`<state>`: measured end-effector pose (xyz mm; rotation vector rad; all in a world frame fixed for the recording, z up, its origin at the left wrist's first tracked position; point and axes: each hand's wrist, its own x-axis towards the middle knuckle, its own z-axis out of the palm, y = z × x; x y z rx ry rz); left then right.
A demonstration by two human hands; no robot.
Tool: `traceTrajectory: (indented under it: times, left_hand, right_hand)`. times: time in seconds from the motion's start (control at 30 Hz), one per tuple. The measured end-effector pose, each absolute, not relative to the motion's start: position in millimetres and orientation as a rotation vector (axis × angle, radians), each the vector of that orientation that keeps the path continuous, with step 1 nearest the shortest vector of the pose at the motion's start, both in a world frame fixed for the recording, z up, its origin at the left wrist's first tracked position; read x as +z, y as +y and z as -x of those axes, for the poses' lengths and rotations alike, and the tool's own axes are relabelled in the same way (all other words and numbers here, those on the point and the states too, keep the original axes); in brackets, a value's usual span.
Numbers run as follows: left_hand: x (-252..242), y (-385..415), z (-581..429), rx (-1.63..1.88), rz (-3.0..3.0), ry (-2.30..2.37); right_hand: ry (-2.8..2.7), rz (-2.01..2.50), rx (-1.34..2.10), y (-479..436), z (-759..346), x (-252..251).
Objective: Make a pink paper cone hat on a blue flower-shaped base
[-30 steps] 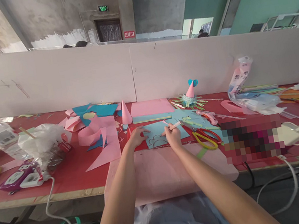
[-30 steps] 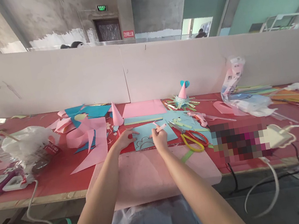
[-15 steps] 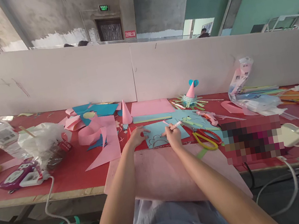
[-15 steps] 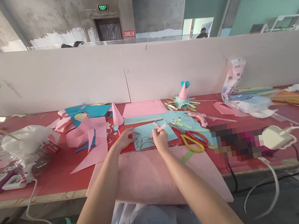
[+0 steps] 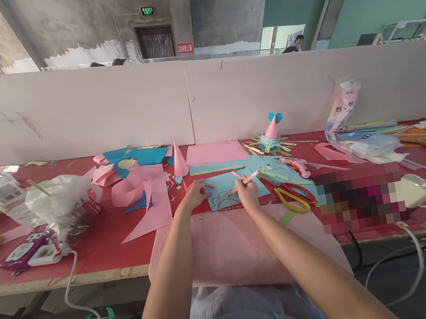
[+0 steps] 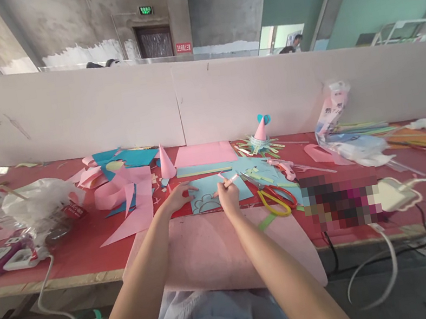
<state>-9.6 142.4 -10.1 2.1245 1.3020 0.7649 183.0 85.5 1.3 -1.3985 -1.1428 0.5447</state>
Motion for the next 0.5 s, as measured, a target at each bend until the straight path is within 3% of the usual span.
traceTrajectory:
  times: [0.5]
  left_hand:
    - [-7.6,141.6,9.0,0.741,-2.14,1.315]
  right_hand:
    - [-1.145,1.316,0.535,82.0,-184.2,2.9]
